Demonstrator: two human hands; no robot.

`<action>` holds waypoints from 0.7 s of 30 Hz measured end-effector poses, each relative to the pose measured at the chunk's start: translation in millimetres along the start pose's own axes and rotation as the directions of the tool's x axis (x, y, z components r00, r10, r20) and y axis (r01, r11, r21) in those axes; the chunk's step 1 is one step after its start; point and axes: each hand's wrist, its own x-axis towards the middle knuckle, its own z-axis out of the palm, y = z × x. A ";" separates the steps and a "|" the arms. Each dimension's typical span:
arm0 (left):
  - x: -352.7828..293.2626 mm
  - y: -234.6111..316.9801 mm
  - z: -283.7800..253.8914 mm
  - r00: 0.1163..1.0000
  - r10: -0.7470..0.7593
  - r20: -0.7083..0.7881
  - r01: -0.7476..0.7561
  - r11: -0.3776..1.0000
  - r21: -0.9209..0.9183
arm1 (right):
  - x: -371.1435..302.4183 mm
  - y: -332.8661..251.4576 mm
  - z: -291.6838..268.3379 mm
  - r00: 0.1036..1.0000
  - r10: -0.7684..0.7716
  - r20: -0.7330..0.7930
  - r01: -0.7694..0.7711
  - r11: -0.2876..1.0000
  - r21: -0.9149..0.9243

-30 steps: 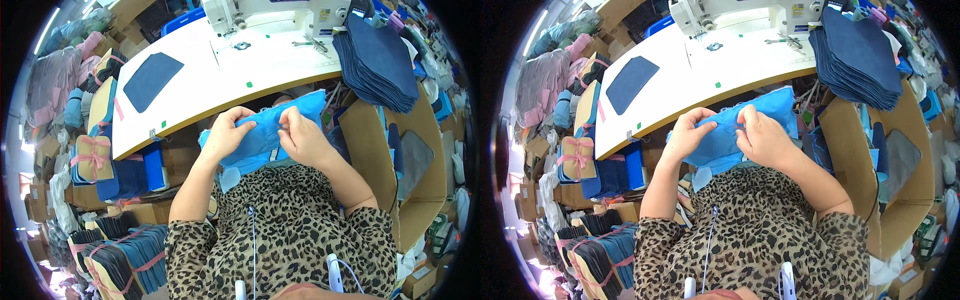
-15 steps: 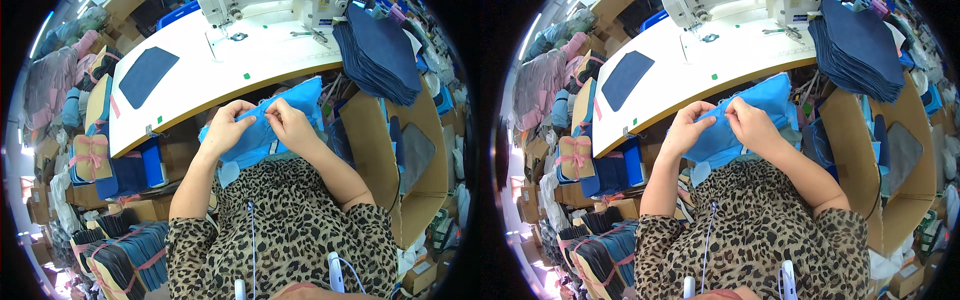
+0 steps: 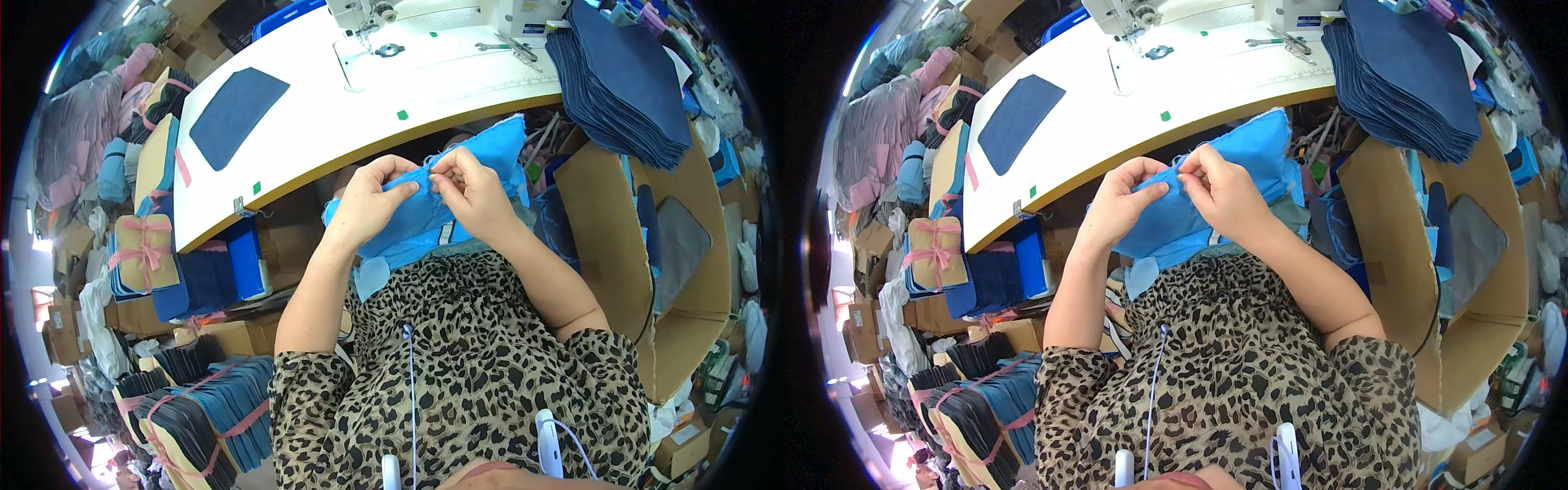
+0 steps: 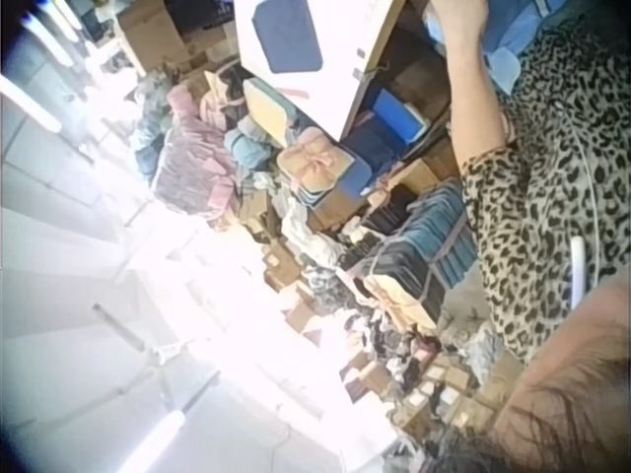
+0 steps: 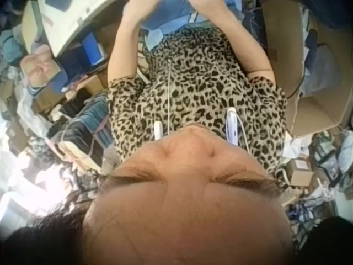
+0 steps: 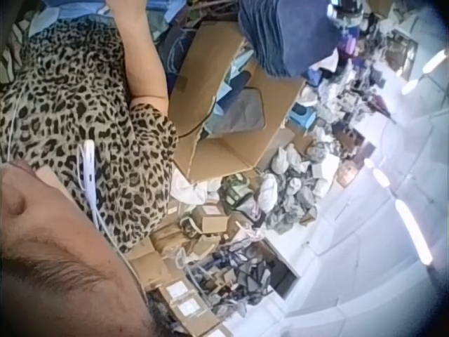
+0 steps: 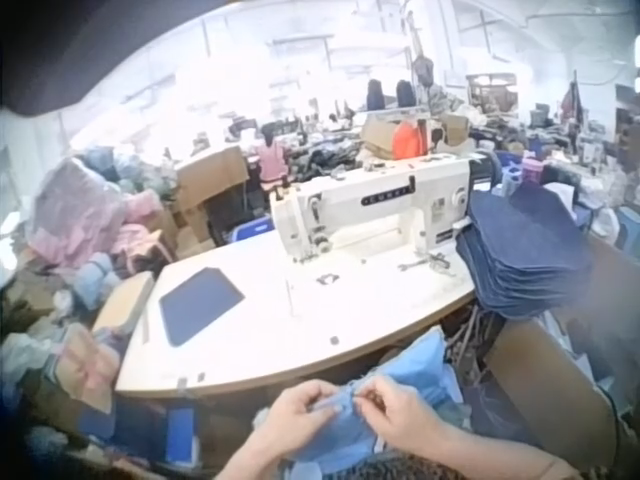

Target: Assembling a blue leather or fabric product by manually inserting a white lining material into the outer shell.

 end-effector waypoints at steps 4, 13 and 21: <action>0.0 0.0 -1.9 0.999 -0.033 -0.009 0.033 0.999 -0.005 | 0.6 -0.2 -6.2 0.999 0.001 0.046 0.005 0.990 -0.144; 0.1 1.3 -2.3 0.998 -0.068 0.005 0.068 0.997 -0.040 | 1.8 0.4 -13.1 1.000 0.013 0.019 -0.010 0.985 -0.172; 0.8 -2.6 -3.2 0.994 -0.093 0.058 0.095 0.995 -0.043 | 5.2 -3.9 -11.7 1.000 -0.008 0.020 0.010 0.992 -0.123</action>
